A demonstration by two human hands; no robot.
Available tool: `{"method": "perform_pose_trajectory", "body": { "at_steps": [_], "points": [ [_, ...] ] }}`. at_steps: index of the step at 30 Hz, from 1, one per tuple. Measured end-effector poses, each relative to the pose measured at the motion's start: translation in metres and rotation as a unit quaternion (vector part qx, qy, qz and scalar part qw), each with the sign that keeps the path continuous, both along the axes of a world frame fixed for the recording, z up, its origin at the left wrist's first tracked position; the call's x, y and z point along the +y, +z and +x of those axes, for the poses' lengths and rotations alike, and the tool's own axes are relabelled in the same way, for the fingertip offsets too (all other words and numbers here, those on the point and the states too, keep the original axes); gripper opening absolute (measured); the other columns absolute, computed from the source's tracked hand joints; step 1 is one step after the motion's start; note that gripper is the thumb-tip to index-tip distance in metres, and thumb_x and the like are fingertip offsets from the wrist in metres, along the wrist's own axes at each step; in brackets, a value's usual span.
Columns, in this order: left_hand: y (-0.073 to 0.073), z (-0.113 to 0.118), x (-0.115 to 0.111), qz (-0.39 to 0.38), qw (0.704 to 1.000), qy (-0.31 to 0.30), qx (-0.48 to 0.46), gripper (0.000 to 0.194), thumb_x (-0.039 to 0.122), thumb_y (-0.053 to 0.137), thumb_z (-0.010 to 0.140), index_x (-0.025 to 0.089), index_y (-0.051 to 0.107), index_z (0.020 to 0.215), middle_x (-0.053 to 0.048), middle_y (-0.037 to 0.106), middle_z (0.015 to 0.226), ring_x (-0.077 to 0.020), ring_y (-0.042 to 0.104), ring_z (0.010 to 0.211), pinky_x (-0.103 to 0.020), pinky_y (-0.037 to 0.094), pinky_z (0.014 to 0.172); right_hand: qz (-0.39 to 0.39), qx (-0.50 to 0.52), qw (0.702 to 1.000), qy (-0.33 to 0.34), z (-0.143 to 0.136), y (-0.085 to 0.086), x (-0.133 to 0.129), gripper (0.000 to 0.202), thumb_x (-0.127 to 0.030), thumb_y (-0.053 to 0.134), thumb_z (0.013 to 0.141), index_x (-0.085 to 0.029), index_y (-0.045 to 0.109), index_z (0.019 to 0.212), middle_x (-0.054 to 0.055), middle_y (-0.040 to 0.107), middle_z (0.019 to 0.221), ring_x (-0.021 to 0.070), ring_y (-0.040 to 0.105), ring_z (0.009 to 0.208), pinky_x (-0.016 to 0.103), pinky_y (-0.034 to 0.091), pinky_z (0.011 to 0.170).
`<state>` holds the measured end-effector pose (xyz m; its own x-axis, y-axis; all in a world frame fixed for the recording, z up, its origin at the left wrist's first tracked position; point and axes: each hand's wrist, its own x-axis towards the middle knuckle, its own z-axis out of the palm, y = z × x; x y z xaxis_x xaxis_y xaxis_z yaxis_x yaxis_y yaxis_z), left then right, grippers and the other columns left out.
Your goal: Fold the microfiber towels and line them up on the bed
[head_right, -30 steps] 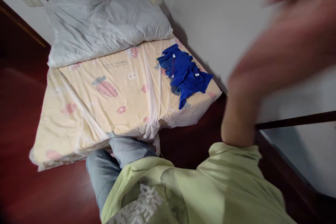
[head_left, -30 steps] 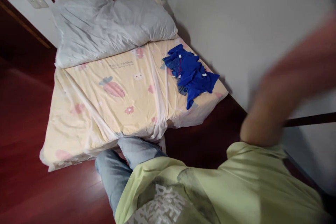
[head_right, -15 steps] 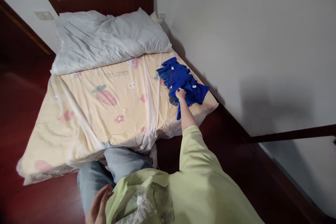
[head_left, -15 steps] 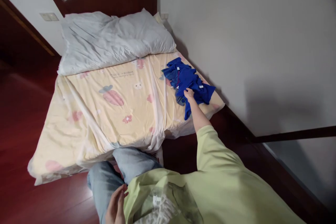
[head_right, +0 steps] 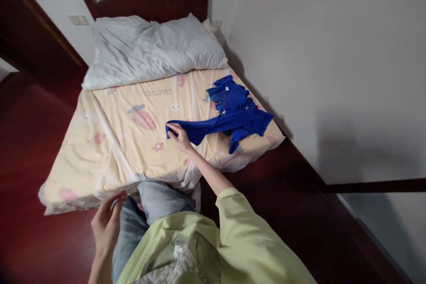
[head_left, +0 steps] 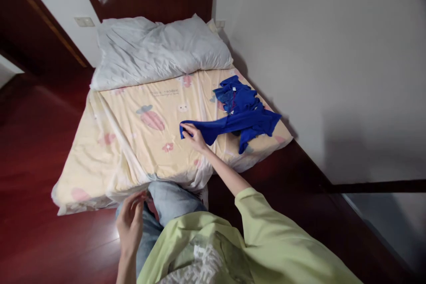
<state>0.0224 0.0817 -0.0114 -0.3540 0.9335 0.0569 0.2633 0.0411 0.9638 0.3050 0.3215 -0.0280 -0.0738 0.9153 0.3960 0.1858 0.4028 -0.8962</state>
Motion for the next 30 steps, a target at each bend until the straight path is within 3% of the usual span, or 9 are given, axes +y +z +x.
{"method": "perform_pose_trajectory", "body": {
  "at_steps": [3,6,11,15,19,24,26,28,30],
  "points": [
    [0.007,-0.005,0.016,0.020,0.999,-0.038,0.024,0.039,0.047,0.069,0.090,0.020,0.068,0.118,-0.010,0.072,0.121,-0.0252,0.071,0.109,-0.036,0.062,0.093,-0.001,0.016,0.997,0.079,-0.064,0.007,-0.048,0.041,-0.037,0.059,0.100,-0.020,0.071,0.135,0.013,0.065,0.138,0.0220,0.061,0.130,0.038,0.049,0.115],
    [0.004,-0.011,0.030,0.057,0.993,-0.048,0.093,0.054,0.041,0.069,0.089,0.022,0.057,0.138,-0.013,0.058,0.142,-0.0283,0.062,0.129,-0.040,0.061,0.098,-0.017,-0.006,0.988,0.154,-0.119,0.011,-0.095,0.039,-0.030,0.058,0.101,-0.024,0.070,0.137,0.009,0.067,0.134,0.0206,0.062,0.129,0.038,0.047,0.117],
    [-0.010,-0.019,0.039,0.047,0.970,-0.063,0.230,0.066,0.018,0.060,0.085,0.019,0.048,0.149,-0.018,0.052,0.150,-0.0315,0.053,0.141,-0.048,0.050,0.115,-0.053,-0.090,0.977,0.187,-0.173,0.006,-0.157,0.046,-0.011,0.055,0.097,-0.025,0.068,0.139,0.009,0.068,0.134,0.0214,0.062,0.129,0.041,0.048,0.117],
    [-0.017,-0.026,0.031,0.040,0.967,-0.066,0.242,0.050,0.011,0.052,0.083,0.020,0.064,0.131,-0.012,0.068,0.128,-0.0278,0.067,0.119,-0.041,0.056,0.104,-0.049,-0.153,0.972,0.170,-0.177,0.002,-0.191,0.044,-0.008,0.052,0.098,-0.028,0.073,0.131,0.006,0.073,0.126,0.0230,0.062,0.124,0.048,0.042,0.121],
    [-0.023,-0.034,0.023,0.049,0.974,-0.032,0.218,0.030,0.021,0.052,0.088,0.021,0.072,0.111,-0.010,0.075,0.108,-0.0262,0.072,0.101,-0.037,0.057,0.091,-0.038,-0.186,0.977,0.101,-0.168,-0.012,-0.208,0.043,-0.014,0.045,0.103,-0.032,0.074,0.129,0.005,0.073,0.126,0.0242,0.060,0.126,0.055,0.033,0.126],
    [-0.034,-0.038,0.005,0.022,0.984,0.017,0.178,0.028,0.037,0.053,0.095,0.020,0.073,0.105,-0.010,0.078,0.101,-0.0265,0.073,0.092,-0.036,0.057,0.087,-0.037,-0.172,0.980,-0.094,-0.153,-0.040,-0.191,0.041,-0.017,0.047,0.101,-0.025,0.067,0.136,0.015,0.062,0.135,0.0277,0.056,0.133,0.053,0.041,0.121],
    [-0.038,-0.041,-0.006,0.012,0.986,0.019,0.167,0.030,0.040,0.053,0.095,0.020,0.073,0.104,-0.011,0.078,0.100,-0.0265,0.073,0.090,-0.036,0.057,0.084,-0.040,-0.180,0.973,-0.135,-0.143,-0.043,-0.176,0.042,-0.019,0.054,0.099,-0.023,0.064,0.139,0.017,0.058,0.139,0.0301,0.052,0.136,0.054,0.042,0.120],
    [-0.041,-0.045,-0.016,0.007,0.987,0.016,0.159,0.032,0.042,0.053,0.096,0.020,0.074,0.103,-0.010,0.078,0.098,-0.0261,0.073,0.089,-0.035,0.057,0.083,-0.028,-0.211,0.971,-0.108,-0.132,-0.041,-0.159,0.046,-0.022,0.063,0.097,-0.023,0.062,0.143,0.018,0.055,0.146,0.0312,0.048,0.141,0.055,0.039,0.122],
    [-0.044,-0.051,-0.026,0.009,0.988,0.000,0.153,0.032,0.043,0.054,0.096,0.019,0.075,0.102,-0.010,0.077,0.095,-0.0251,0.072,0.087,-0.034,0.057,0.082,-0.002,-0.254,0.967,-0.011,-0.123,-0.037,-0.145,0.048,-0.023,0.070,0.094,-0.025,0.064,0.141,0.015,0.054,0.150,0.0305,0.044,0.145,0.054,0.037,0.123]
  ]
}}
